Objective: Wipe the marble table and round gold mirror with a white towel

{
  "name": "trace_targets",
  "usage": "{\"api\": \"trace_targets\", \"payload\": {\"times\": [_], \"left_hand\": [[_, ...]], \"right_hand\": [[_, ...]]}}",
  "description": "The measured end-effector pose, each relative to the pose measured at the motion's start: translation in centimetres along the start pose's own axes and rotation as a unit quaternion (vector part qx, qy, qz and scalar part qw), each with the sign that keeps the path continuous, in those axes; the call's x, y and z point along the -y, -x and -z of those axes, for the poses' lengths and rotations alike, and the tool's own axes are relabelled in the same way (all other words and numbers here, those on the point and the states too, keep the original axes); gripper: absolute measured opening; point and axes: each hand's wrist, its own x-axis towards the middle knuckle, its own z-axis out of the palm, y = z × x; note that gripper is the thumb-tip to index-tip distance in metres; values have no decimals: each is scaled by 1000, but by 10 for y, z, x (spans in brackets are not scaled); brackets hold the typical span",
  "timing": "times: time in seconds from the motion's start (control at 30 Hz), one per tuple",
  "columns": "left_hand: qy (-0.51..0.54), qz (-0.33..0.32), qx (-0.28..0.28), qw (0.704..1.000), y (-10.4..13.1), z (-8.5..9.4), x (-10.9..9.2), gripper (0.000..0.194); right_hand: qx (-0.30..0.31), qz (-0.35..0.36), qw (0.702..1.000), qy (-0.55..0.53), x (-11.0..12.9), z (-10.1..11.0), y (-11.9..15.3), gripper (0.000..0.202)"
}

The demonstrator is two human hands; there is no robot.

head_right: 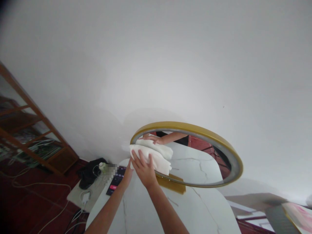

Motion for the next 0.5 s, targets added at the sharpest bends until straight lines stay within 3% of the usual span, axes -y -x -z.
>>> {"api": "trace_targets", "payload": {"times": [0.3, 0.4, 0.5], "left_hand": [[63, 63, 37, 995, -7, 3, 3, 47], [79, 75, 38, 993, -6, 3, -2, 45], [95, 81, 34, 992, -2, 2, -9, 39]], "right_hand": [[-7, 83, 997, -4, -1, -55, 61, 25], [-9, 83, 997, -8, -2, -55, 64, 25], [-2, 70, 998, -7, -2, -42, 48, 33]]}}
